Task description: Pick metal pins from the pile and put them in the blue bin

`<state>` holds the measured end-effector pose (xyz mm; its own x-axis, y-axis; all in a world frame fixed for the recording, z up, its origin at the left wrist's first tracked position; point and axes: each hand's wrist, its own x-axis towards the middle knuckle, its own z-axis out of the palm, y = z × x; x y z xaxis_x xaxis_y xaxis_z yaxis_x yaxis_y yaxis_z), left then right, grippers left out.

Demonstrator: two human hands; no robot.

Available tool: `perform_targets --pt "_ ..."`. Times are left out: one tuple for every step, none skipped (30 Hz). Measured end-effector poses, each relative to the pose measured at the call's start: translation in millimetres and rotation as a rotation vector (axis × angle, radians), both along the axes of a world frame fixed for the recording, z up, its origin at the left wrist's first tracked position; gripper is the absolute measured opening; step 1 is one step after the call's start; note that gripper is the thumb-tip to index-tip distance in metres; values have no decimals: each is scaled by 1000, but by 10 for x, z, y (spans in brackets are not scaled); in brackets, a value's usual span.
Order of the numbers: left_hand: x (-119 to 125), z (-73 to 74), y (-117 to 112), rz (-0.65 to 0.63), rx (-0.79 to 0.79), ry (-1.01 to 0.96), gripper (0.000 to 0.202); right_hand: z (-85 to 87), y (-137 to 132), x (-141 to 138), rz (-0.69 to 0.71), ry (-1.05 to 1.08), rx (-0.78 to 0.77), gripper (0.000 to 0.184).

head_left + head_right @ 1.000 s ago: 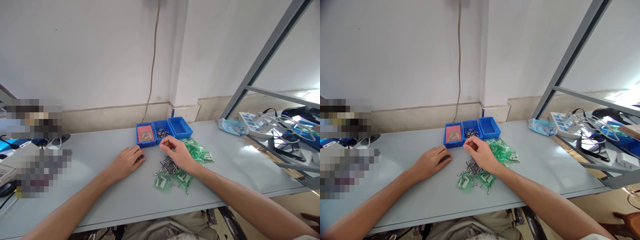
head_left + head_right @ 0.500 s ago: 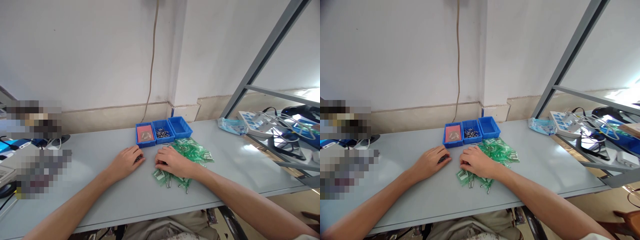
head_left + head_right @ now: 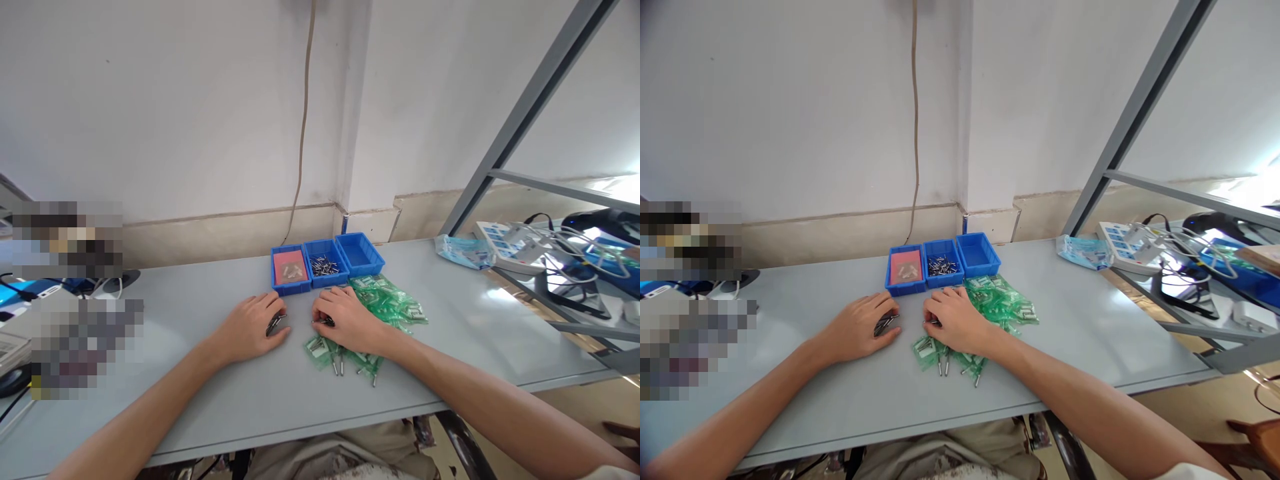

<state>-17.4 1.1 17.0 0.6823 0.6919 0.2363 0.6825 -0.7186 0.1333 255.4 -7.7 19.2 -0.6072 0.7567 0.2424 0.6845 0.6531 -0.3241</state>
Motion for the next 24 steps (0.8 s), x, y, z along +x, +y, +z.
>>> perform_targets --pt "3 11 -7 -2 -8 -2 16 -2 1 -1 -6 -3 -1 8" --pt "5 17 -12 -4 -12 -5 15 -9 4 0 -8 -4 -4 9" --pt "6 18 -14 -6 -15 -9 13 -19 10 1 -10 -4 -7 9" --pt "7 14 -12 -7 -17 -14 11 -31 17 3 -12 -2 -10 10" --pt "7 5 -7 -6 -17 -20 10 -43 23 4 -14 2 -11 11" --pt "7 -7 0 -4 -18 -26 9 -54 28 5 -19 8 -11 12" --pt "6 -20 9 -1 -19 -33 9 -62 30 4 -29 15 -10 13" --pt "6 -34 19 2 -20 -40 9 -65 29 2 -38 22 -7 12" --pt "6 -46 28 4 -22 -47 9 -63 26 -1 -47 25 -5 11" --pt "5 -56 37 6 -24 -55 9 -56 19 -5 -54 23 -3 9" --pt "4 -64 43 5 -28 -64 10 -46 12 -8 -60 18 -3 8" --pt "3 -68 48 2 -32 -71 10 -34 6 -10 -64 8 -5 7" --pt "3 -71 51 -2 -38 -77 11 -23 1 -11 -64 -3 -11 6" --pt "2 -72 53 -6 -46 -79 12 -14 -2 -10 -62 -12 -18 5" --pt "2 -72 55 -9 -54 -81 14 -8 -3 -7 -58 -17 -23 5" --pt "2 -73 56 -11 -63 -81 15 -6 -1 -4 -53 -20 -27 6" --pt "2 -73 57 -13 -73 -80 16 -7 3 0 -50 -21 -28 7" --pt "2 -75 59 -14 -83 -80 17 -11 6 2 -49 -22 -27 9" --pt "2 -77 60 -16 -92 -80 18 -16 9 3 -52 -23 -25 10" --pt "2 -80 62 -21 -100 -81 19 -21 11 2 -55 -23 -24 11" --pt "1 -83 63 -26 -107 -82 19 -26 12 1 -57 -20 -23 11" --pt "1 -86 63 -33 -113 -83 20 -29 11 -1 -57 -13 -22 11" --pt "0 -88 64 -40 -117 -86 20 -32 11 -3 -56 -2 -20 11" --pt "0 -91 64 -46 -119 -90 20 -35 10 -4 -52 13 -18 11"
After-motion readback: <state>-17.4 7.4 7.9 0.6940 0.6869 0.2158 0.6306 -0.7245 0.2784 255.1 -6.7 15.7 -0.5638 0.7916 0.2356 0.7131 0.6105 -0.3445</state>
